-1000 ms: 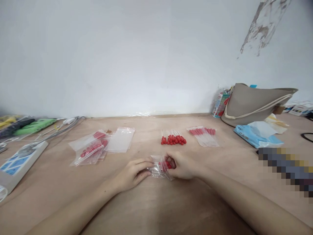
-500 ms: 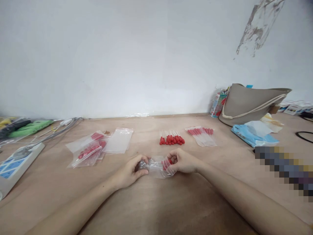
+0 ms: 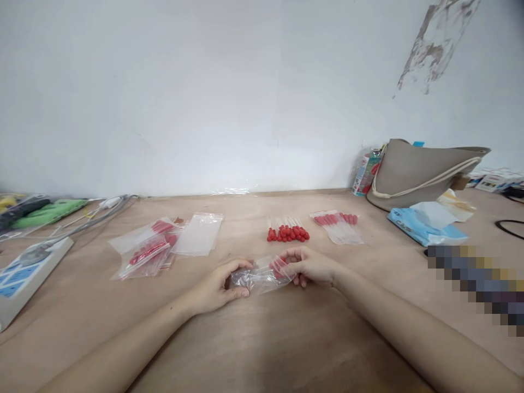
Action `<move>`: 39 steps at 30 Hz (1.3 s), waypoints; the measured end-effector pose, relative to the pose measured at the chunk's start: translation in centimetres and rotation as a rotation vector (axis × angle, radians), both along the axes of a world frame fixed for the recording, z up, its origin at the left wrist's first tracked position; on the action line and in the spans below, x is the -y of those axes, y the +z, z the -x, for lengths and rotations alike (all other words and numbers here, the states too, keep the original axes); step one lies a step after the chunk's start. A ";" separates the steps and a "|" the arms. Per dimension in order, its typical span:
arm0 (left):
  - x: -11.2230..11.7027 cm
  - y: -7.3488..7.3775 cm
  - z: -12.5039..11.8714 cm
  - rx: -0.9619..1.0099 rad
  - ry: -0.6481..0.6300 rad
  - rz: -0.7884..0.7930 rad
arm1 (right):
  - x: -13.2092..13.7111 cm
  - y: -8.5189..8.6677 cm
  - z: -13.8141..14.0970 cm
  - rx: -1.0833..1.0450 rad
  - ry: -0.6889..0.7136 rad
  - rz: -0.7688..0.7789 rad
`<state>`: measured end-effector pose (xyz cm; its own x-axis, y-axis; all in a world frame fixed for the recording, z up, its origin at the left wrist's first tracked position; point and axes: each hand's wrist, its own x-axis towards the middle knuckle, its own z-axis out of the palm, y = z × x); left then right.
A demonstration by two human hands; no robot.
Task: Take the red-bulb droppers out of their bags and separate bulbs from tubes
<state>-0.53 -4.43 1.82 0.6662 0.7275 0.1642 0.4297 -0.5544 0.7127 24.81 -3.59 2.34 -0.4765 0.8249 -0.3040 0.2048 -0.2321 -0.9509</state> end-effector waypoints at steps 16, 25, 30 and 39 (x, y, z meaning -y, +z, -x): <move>-0.6 1.1 1.1 -0.213 -0.028 0.058 | -1.5 2.8 -6.3 -0.071 -0.104 0.040; -0.4 2.6 1.8 -0.378 -0.033 0.053 | -4.2 6.0 -5.0 0.151 -0.567 -0.811; -0.3 3.0 1.3 -0.410 -0.011 0.090 | -5.0 3.4 1.3 0.844 -0.403 -1.155; -0.3 2.7 1.6 -0.389 -0.038 0.085 | -5.7 1.0 4.5 1.242 -0.252 -1.190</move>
<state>-2.11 -4.10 4.48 0.6938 0.7010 -0.1651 0.6565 -0.5214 0.5451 20.31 2.13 3.29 -0.2846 0.8621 0.4193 0.9570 0.2811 0.0716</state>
